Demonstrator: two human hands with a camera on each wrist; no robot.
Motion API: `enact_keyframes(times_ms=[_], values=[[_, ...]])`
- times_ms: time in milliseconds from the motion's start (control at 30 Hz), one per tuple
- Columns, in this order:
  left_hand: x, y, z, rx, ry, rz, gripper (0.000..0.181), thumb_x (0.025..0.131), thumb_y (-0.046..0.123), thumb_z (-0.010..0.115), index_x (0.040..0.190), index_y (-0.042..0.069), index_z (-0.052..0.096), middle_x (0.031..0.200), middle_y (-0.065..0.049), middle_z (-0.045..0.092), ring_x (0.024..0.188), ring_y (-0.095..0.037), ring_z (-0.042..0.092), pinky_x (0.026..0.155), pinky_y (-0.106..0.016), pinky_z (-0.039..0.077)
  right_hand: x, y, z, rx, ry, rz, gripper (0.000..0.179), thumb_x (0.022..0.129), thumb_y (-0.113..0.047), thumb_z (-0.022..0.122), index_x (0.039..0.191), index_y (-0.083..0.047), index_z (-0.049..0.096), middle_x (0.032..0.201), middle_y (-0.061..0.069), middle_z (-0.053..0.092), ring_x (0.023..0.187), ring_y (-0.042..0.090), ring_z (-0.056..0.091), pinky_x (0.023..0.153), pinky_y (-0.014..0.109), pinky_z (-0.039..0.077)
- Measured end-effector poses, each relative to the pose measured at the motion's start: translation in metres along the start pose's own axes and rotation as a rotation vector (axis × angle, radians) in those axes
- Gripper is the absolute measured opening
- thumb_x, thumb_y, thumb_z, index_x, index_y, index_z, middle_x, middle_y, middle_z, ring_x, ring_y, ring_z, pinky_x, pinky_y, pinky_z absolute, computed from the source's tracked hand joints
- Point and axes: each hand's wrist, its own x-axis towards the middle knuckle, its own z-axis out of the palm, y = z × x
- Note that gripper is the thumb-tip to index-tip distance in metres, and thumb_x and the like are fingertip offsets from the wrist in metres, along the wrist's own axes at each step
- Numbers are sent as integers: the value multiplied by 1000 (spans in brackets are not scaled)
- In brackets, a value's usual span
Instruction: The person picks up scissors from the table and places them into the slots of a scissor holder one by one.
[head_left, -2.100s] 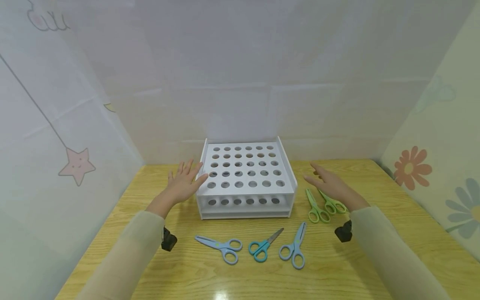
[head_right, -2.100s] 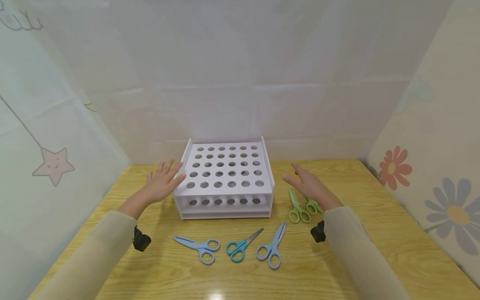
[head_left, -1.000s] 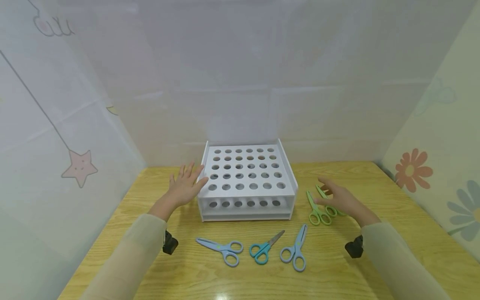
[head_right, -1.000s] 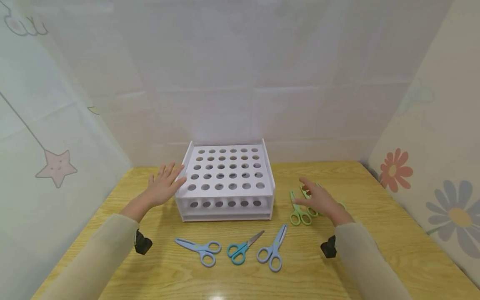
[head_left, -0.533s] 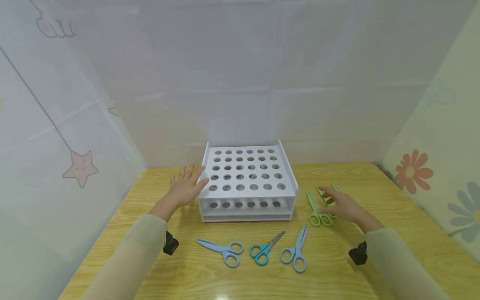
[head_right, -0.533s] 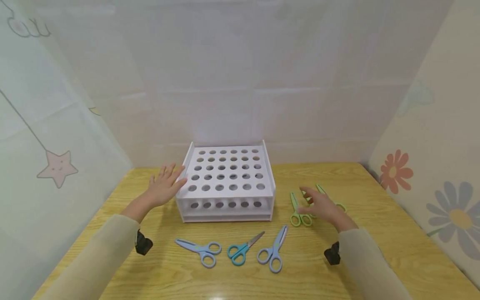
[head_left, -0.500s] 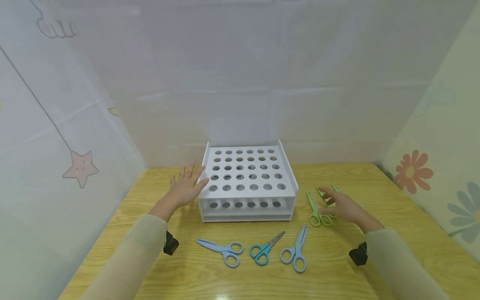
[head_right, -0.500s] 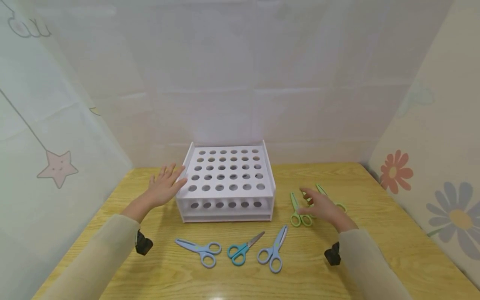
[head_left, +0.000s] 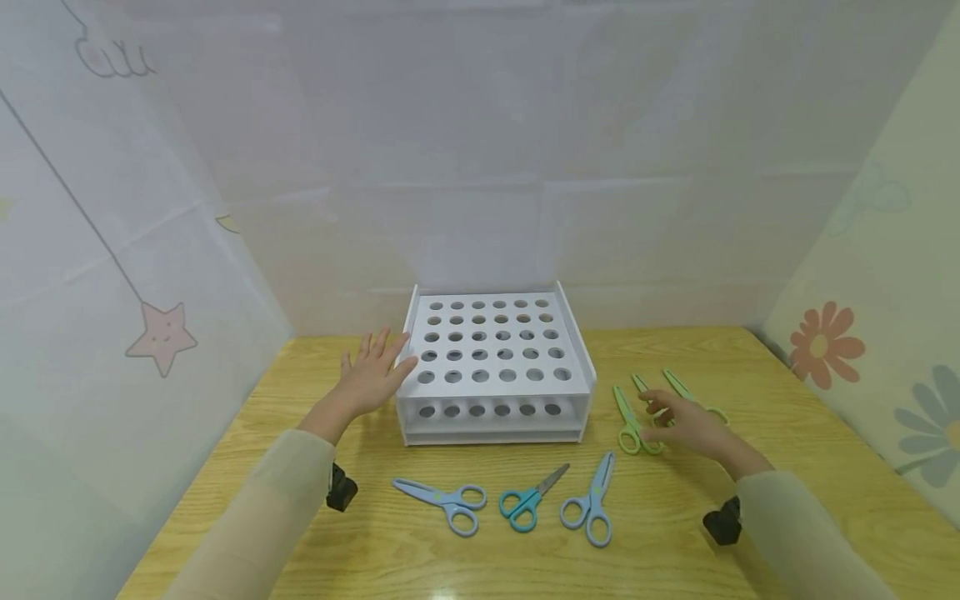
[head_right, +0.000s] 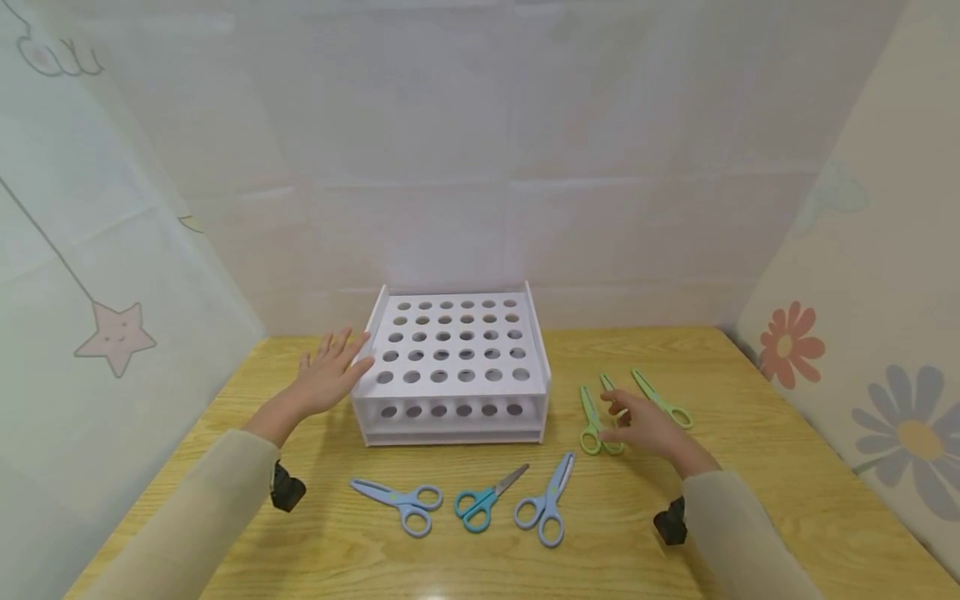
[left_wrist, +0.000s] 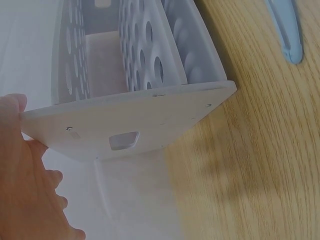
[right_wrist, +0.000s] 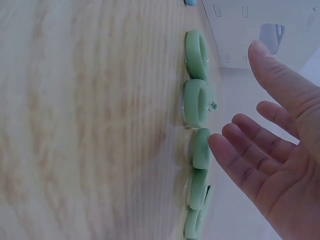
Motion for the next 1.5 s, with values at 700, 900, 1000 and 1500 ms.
enact_keyframes(times_ms=[700,900,1000,1500], values=[[1,-2,1,4,-4,-6,63,96,53,24,149,17,18,152,-15,1,135,-39,-8,98,-66,-5,-9,13,10,46,-7,47,47,78,-23,74,111,5,56,106,14,57,89,25,52,71,35,46],[0,-2,0,-6,-5,-1,65,96,55,23,149,17,18,152,-15,1,135,-39,-8,98,-66,-5,-9,17,12,47,4,46,36,77,-22,75,101,0,61,98,8,57,83,21,50,66,33,45],[-1,-2,0,-8,-10,0,66,96,56,23,149,17,18,152,-16,0,135,-39,-9,97,-66,-5,-10,19,12,42,4,21,29,78,-21,75,97,-3,63,93,7,56,77,19,46,63,31,42],[-1,-1,0,-37,-20,-6,65,96,55,23,149,18,17,152,-16,0,135,-38,-11,98,-66,-7,-13,16,19,-2,35,-46,5,78,-9,73,80,-8,68,104,15,55,89,28,52,71,36,48]])
